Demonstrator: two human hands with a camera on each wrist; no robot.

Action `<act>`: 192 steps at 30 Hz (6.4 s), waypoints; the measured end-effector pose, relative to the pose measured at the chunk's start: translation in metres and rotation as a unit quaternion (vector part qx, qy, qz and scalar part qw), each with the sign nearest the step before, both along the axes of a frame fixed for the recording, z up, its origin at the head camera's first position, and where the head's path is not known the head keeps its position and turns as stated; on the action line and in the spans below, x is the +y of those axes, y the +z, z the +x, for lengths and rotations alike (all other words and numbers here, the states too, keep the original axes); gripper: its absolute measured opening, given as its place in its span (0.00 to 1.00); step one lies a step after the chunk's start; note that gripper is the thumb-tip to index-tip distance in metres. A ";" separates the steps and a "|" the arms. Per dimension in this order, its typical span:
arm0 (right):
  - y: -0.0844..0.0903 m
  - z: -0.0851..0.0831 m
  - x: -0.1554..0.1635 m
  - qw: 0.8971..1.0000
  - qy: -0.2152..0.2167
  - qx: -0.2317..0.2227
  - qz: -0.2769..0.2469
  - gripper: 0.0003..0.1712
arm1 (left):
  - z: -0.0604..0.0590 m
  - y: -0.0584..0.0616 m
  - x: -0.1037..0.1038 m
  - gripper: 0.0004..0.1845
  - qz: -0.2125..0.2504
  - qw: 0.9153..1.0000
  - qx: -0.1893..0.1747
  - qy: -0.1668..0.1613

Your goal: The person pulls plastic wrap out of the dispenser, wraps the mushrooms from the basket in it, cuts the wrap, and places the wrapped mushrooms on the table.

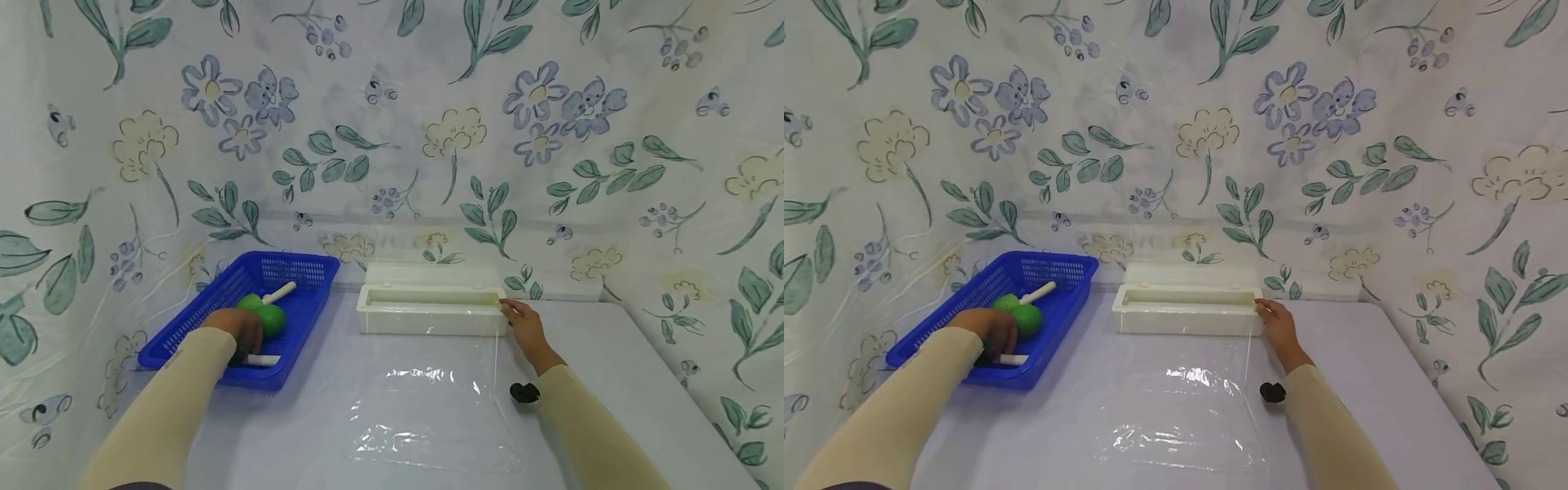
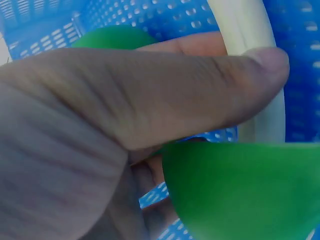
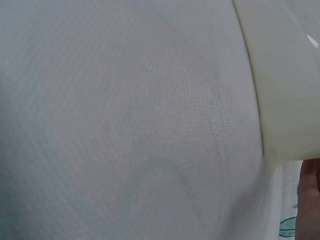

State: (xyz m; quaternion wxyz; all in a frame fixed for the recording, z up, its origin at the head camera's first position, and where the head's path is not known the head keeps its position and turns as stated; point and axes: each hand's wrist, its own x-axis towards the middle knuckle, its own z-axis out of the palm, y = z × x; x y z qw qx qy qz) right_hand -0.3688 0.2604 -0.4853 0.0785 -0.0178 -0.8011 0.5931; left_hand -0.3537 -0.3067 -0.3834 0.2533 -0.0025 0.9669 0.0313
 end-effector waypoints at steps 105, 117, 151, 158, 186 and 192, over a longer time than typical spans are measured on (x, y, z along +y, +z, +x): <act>0.004 0.008 -0.010 0.997 -0.035 -0.044 -0.058 0.26 | 0.110 -0.049 0.275 0.17 -0.073 0.802 0.334 -0.489; 0.003 0.008 -0.011 0.996 -0.032 -0.040 -0.067 0.25 | 0.119 -0.052 0.289 0.18 -0.069 0.802 0.338 -0.487; 0.005 0.020 0.006 0.997 0.003 -0.045 0.058 0.31 | 0.112 -0.041 0.254 0.16 0.022 0.788 0.379 -0.484; 0.003 0.054 0.017 0.977 0.036 -0.036 0.208 0.30 | 0.125 -0.045 0.220 0.17 0.055 0.811 0.380 -0.442; -0.002 0.193 0.005 0.803 0.429 0.213 0.355 0.11 | 0.164 -0.079 0.157 0.09 0.088 0.809 0.305 -0.494; -0.007 0.195 0.002 0.795 0.406 0.275 0.357 0.11 | 0.166 -0.081 0.157 0.11 0.077 0.802 0.325 -0.495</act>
